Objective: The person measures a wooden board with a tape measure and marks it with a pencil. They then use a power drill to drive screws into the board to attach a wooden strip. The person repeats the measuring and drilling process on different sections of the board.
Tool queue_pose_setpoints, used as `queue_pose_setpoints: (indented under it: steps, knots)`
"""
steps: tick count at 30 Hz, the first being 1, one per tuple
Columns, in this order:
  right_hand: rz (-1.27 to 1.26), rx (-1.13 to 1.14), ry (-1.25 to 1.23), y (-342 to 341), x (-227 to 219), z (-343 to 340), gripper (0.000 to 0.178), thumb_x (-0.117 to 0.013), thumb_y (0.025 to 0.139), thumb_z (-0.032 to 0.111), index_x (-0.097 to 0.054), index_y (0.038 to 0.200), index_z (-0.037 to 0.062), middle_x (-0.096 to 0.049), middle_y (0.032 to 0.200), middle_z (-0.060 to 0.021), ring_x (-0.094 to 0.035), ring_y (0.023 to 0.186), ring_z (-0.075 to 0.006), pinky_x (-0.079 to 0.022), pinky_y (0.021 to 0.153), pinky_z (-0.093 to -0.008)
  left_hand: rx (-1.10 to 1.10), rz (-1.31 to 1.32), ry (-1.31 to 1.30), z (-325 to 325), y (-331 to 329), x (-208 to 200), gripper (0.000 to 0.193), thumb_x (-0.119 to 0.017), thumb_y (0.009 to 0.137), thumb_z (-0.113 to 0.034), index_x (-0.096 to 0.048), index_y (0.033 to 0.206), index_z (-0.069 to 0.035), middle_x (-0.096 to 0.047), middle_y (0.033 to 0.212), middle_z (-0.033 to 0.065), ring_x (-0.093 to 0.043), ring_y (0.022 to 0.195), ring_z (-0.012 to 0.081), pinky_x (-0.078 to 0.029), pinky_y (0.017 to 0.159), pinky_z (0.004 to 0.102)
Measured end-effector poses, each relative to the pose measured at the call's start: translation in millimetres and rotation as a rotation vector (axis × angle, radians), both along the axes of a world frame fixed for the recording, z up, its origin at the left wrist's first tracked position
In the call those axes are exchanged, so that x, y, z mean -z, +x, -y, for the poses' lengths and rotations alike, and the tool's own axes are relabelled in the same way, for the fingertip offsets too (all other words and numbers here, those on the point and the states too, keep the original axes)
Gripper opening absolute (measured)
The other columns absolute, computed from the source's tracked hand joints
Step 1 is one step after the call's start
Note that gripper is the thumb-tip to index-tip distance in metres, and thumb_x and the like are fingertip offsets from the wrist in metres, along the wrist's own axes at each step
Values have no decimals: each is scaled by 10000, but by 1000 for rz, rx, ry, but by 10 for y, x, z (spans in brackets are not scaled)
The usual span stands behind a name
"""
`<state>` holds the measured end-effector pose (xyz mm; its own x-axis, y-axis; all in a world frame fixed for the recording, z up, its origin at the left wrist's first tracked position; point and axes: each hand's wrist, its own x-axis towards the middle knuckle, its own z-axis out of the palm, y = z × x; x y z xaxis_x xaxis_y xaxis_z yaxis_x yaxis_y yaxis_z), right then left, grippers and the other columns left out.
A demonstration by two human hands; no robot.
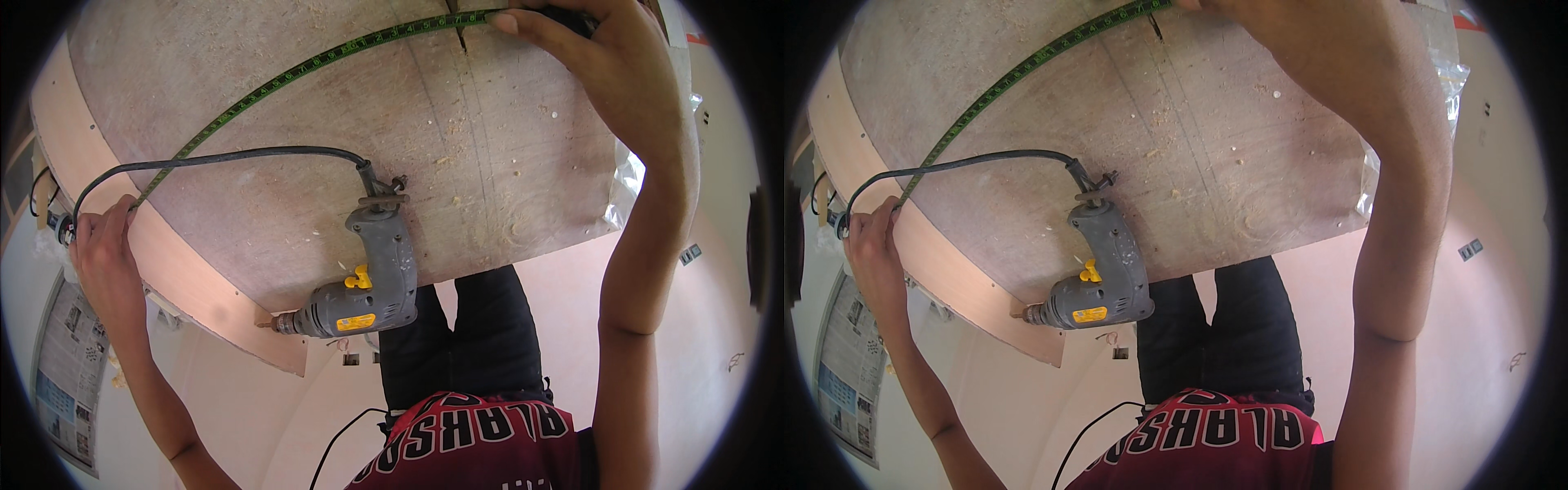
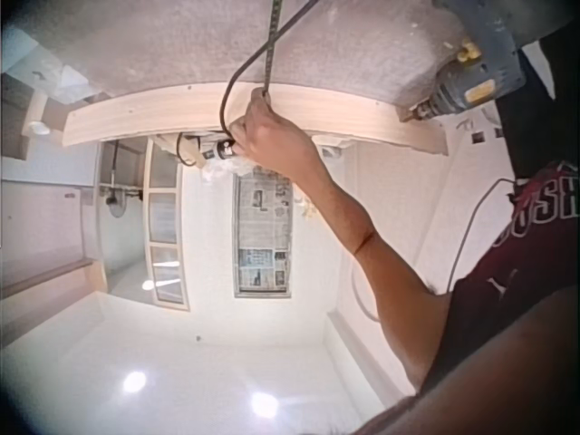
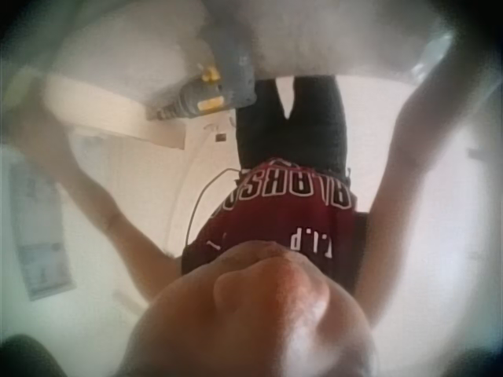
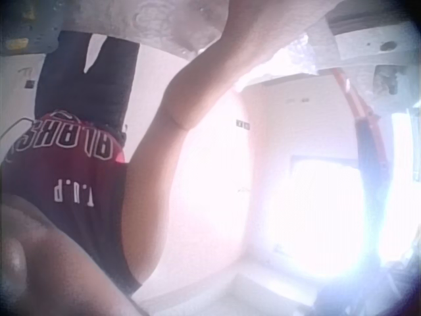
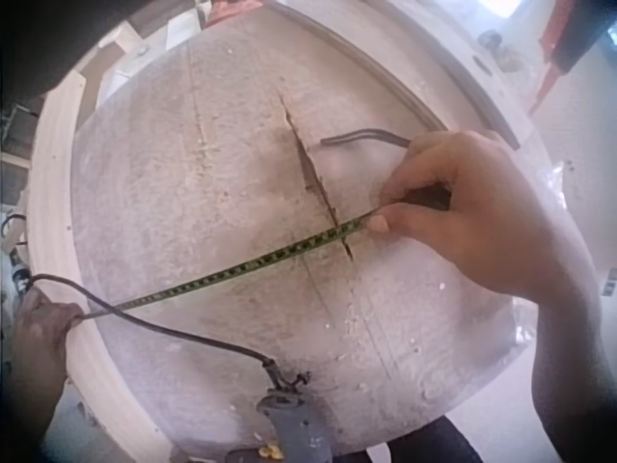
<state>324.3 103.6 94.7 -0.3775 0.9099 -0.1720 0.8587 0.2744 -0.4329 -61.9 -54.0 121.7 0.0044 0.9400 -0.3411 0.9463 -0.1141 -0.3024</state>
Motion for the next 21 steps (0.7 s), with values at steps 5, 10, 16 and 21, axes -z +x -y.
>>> queue_pose_setpoints:
  steps: [5, 10, 16, 21]
  knots:
    - [-119, 43, -34, 97, 10, -36, 143, -806, 821, 124, -782, 878, -5, -705, 877, -101, -656, 790, -229, -501, 731, -346, -35, 30, 16, -7, -8, 0, 231, -678, 941, -76, -760, 1155, -52, -643, 886, 108, -615, 880, 255, -452, 834, 391]
    - [-150, -8, -33, 98, 43, -50, 146, -803, 824, 115, -774, 875, -18, -704, 882, -120, -662, 805, -259, -507, 750, -362, -59, 32, 11, 31, 30, -43, 239, -673, 932, -64, -757, 1155, -48, -621, 878, 124, -607, 884, 275, -451, 836, 403]
    - [-18, -12, -35, 2, -41, -31, 152, -806, 826, 118, -778, 882, -20, -710, 891, -129, -667, 812, -272, -510, 756, -373, -66, 5, 13, 8, 55, -26, 235, -673, 931, -70, -756, 1150, -47, -624, 882, 128, -603, 886, 275, -450, 855, 406]
    - [-128, 13, -130, 79, -51, -100, 145, -804, 834, 122, -788, 891, -11, -716, 897, -123, -668, 810, -269, -514, 758, -371, -68, 6, 7, 9, 61, -38, 235, -675, 931, -75, -755, 1151, -49, -624, 882, 127, -603, 891, 274, -450, 864, 404]
